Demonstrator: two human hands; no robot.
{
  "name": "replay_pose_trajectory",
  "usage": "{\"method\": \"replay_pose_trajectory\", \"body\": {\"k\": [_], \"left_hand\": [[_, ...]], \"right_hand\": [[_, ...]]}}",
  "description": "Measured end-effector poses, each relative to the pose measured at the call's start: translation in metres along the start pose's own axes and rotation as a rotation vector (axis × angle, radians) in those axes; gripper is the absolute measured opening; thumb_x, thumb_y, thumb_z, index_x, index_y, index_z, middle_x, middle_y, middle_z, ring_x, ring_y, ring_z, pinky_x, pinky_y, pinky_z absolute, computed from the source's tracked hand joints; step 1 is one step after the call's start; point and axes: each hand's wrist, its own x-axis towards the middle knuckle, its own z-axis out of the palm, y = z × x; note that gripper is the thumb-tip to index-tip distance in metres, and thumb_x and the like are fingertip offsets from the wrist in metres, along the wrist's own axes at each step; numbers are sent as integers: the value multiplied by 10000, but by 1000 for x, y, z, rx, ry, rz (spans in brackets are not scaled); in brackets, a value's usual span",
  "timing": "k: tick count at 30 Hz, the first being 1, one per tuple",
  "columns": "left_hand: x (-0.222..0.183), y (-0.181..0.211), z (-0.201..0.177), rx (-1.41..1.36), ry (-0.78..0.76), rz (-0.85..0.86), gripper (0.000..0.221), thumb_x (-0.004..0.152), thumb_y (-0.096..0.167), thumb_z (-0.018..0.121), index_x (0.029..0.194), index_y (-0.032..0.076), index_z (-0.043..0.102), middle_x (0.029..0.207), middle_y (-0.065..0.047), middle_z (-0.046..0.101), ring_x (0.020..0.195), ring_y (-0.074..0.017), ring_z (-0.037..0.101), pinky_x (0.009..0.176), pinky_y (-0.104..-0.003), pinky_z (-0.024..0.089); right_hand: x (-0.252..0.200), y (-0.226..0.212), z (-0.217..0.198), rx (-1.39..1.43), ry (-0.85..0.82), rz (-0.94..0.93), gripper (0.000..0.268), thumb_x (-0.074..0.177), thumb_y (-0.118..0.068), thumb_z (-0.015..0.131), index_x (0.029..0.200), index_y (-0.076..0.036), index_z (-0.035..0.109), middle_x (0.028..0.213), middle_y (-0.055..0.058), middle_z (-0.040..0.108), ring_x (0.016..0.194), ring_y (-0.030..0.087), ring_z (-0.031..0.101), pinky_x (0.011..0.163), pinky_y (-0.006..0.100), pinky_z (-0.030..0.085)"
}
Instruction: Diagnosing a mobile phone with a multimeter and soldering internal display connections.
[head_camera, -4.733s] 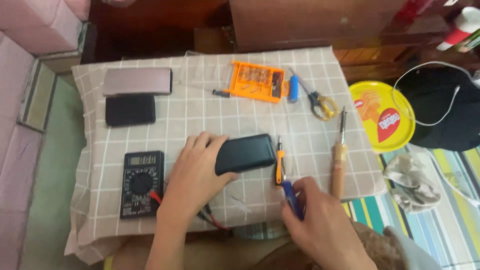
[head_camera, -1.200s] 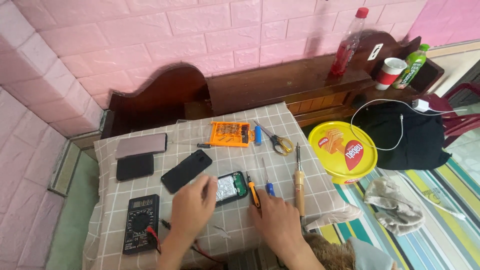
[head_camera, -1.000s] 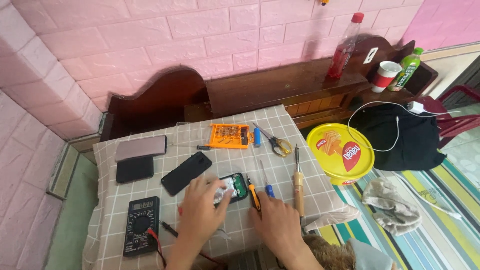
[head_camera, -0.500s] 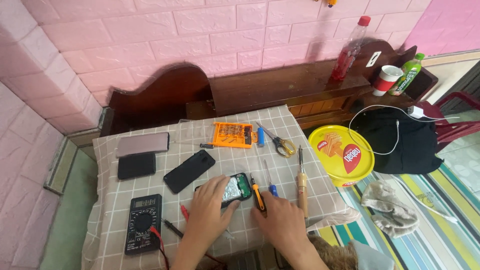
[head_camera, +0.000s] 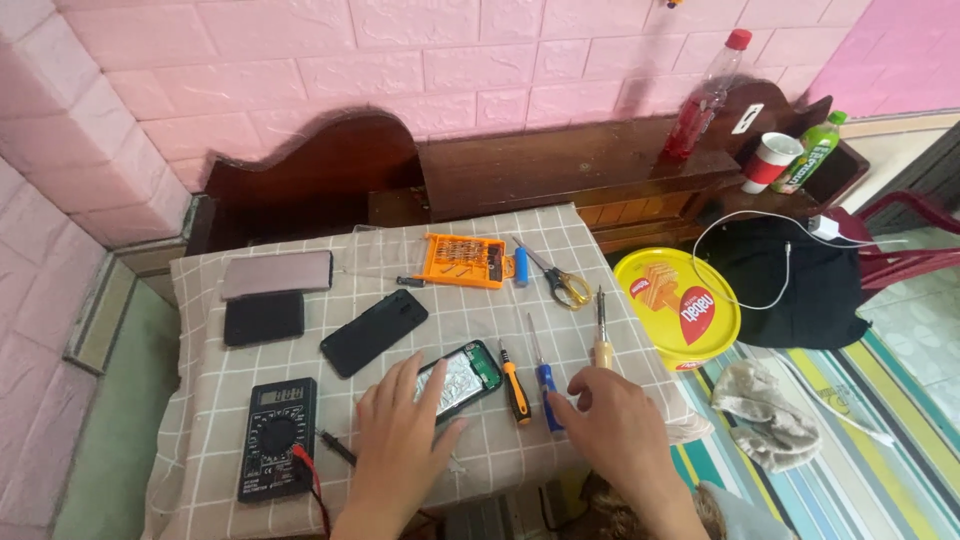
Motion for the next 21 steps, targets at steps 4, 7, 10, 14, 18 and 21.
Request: {"method": "replay_pose_trajectory", "body": {"k": [4,7,10,14,18,21], "left_hand": [[-6,-7,8,43,129,78,637,942,483,600,1482,178,452,1510,-145,445,1394,-331,393,1049,-530,361],[-7,-10,12,67,161,89,616,918,447,646,1454,191,483,1464,-118,486,1356,-314,433,1020,-512,398],[-5,-9,7,52,116,70,632,914,438,674,1460,186,478,1473,-115,478,1366,-319,419,1041,-526,388],[-7,-7,11,64,182,96,645,861,390,726,1432,187,509,1488,-107,475,1369,-329,425,1030,-538,391],[-23,35,-28,-254,-39,12,639,1027,583,360,1550,219,402,1589,-54,404,1468,-265,311,1179,-546,220],[-30,68,-45,-679,88,50,499,923,510,635,1297,185,687,1224,-16,752,1086,-218,728,912,-388,542]], "right_hand": [[2,9,-13,124,52,36,282,946,-381,672,1107,-166,760,1107,15,780,958,184,749,804,310,631],[21,28,-12,119,160,84,360,932,-444,663,1129,-153,745,1085,16,787,959,196,756,790,321,638],[30,25,-8,91,113,142,476,926,-531,669,1266,-202,624,1115,20,797,969,215,779,806,364,646],[44,30,8,274,98,38,513,958,-311,657,1408,-225,426,1086,155,722,869,306,739,728,392,621],[4,10,-13,570,141,3,533,971,-238,598,1465,-233,397,827,166,757,687,252,700,690,355,617],[-13,18,-2,1000,267,-281,475,921,-186,650,1376,-136,525,656,164,651,584,223,544,575,358,424]]}}
